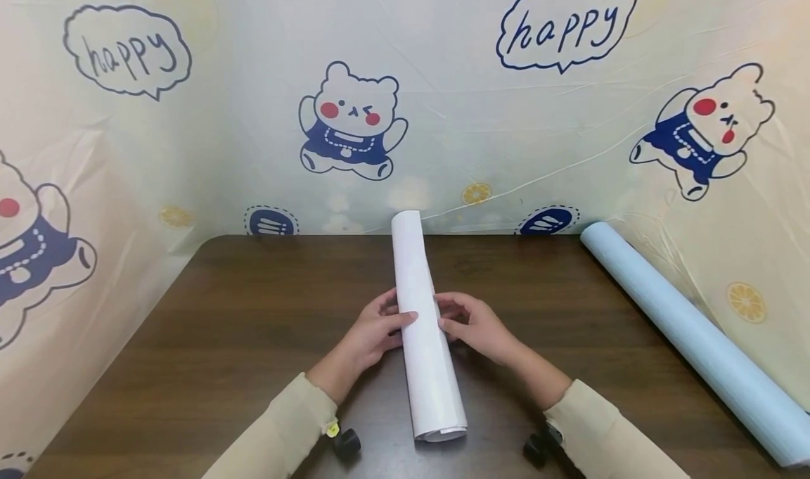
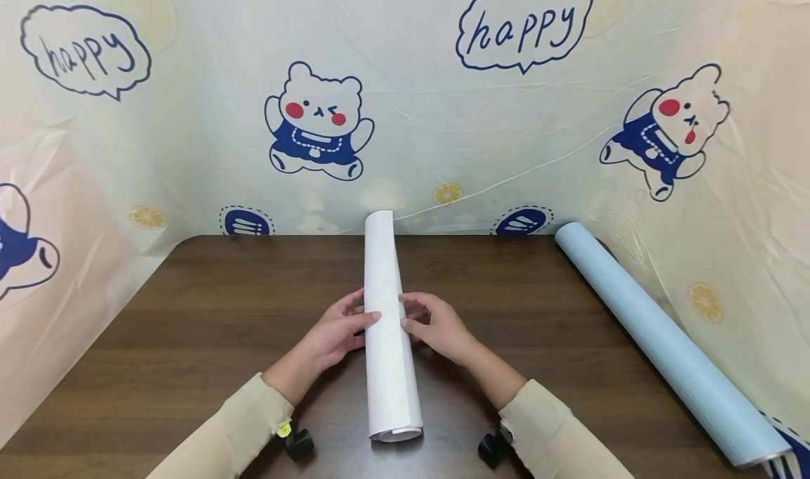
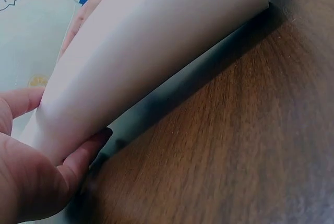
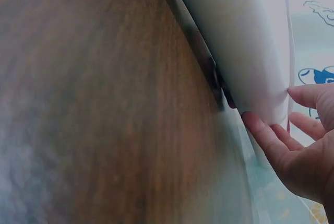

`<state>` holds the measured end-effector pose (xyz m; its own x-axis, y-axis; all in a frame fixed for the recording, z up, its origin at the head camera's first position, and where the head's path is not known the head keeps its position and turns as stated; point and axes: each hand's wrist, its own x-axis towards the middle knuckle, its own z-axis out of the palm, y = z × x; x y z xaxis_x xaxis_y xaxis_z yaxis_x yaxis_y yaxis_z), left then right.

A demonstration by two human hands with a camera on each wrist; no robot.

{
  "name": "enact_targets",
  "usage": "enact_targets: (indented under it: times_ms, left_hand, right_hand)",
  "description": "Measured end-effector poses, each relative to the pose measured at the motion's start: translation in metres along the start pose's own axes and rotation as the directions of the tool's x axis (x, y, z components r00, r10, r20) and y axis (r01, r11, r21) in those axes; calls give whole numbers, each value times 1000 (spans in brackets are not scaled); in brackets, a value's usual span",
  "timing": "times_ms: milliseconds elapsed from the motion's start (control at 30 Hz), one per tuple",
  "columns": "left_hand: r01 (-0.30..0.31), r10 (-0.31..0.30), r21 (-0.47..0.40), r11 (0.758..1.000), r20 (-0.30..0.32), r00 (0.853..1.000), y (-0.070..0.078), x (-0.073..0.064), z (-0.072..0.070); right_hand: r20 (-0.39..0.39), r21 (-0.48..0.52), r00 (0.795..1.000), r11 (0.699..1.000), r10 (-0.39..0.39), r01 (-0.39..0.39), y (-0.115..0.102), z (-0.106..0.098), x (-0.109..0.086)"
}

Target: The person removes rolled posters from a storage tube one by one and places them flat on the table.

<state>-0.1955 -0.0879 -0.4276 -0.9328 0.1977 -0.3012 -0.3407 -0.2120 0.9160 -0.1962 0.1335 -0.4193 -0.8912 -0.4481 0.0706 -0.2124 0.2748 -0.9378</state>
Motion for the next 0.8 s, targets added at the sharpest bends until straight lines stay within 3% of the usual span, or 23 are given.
enact_targets:
  times_ms: [133,267,567,800]
  left_hand:
    - [-47,47,126,991,10,999,-1,3,3]
    - [-87,85,232,969,19,996,-3,5,4]
    - [-127,135,322,938,-4,991,6,9,13]
    - [-110,149,488,866,-41,988,16,7,22]
  right_hand:
    - [-44,6,999,1000,11,-10,1,-3,-1]
    - [-93,-73,996,997,0,-7,1,-3,-1]
    - [-161,-278,983,960,-83,36,-4,2,4]
    - [-148,-353,981,934,-122,62,-10,6,3]
